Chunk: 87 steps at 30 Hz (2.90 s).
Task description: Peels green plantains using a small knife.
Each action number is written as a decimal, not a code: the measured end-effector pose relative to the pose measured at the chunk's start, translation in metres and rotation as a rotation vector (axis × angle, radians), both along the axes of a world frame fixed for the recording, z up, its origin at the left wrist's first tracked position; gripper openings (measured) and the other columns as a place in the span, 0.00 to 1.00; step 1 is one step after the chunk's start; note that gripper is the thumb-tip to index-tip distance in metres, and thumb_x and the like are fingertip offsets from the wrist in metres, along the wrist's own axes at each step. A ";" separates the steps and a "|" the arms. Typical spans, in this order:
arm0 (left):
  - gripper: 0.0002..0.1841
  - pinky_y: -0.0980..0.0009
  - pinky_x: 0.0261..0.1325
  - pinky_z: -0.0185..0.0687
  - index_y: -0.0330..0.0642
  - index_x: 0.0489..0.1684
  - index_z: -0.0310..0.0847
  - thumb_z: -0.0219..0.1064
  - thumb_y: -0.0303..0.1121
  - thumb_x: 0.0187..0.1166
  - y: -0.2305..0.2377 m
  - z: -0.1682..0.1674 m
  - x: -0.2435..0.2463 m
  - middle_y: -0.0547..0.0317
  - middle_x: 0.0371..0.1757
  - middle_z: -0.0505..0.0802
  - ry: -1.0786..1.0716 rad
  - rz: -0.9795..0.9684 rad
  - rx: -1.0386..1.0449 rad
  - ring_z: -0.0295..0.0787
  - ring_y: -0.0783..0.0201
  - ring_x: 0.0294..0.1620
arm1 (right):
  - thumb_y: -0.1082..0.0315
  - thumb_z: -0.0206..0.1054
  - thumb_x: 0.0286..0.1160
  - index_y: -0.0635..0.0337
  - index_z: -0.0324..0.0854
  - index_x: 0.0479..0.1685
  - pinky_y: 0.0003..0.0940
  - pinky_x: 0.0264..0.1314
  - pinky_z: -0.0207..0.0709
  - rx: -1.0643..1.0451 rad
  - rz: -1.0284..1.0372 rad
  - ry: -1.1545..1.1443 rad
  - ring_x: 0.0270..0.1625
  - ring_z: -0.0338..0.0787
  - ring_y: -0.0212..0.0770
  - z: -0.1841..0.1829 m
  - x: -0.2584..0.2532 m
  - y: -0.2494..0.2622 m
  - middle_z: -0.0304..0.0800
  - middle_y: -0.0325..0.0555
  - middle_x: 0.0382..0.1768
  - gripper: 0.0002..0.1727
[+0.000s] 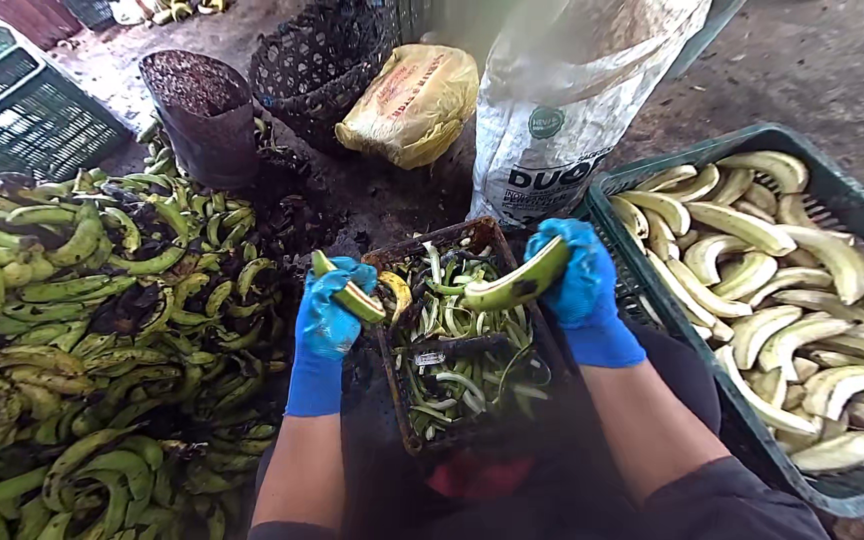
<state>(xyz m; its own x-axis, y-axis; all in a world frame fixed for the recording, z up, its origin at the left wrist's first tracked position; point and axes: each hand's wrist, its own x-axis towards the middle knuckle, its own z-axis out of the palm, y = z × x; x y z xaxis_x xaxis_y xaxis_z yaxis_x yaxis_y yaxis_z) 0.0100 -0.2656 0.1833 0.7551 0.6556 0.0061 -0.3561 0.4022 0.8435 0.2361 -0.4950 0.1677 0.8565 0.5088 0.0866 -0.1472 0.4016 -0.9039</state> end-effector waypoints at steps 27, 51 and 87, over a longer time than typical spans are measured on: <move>0.25 0.58 0.44 0.92 0.46 0.79 0.65 0.43 0.48 0.90 -0.020 -0.001 -0.040 0.46 0.44 0.92 -0.017 0.054 -0.243 0.93 0.52 0.39 | 0.57 0.68 0.73 0.50 0.77 0.78 0.65 0.74 0.71 -1.039 0.719 -0.919 0.72 0.83 0.59 -0.037 -0.049 0.007 0.83 0.57 0.72 0.30; 0.24 0.71 0.40 0.87 0.59 0.84 0.68 0.42 0.45 0.92 -0.045 0.040 0.023 0.57 0.50 0.92 0.211 -0.153 0.171 0.88 0.68 0.37 | 0.41 0.60 0.81 0.40 0.91 0.61 0.58 0.51 0.74 -0.414 0.158 -1.322 0.49 0.91 0.45 0.027 -0.037 0.035 0.94 0.45 0.50 0.23; 0.22 0.72 0.35 0.89 0.51 0.76 0.70 0.58 0.46 0.86 -0.061 0.033 0.042 0.54 0.44 0.92 0.030 -0.387 -0.013 0.90 0.66 0.34 | 0.44 0.63 0.80 0.44 0.88 0.69 0.59 0.46 0.78 -0.407 -0.137 -1.286 0.48 0.91 0.52 0.038 -0.006 0.036 0.92 0.55 0.53 0.25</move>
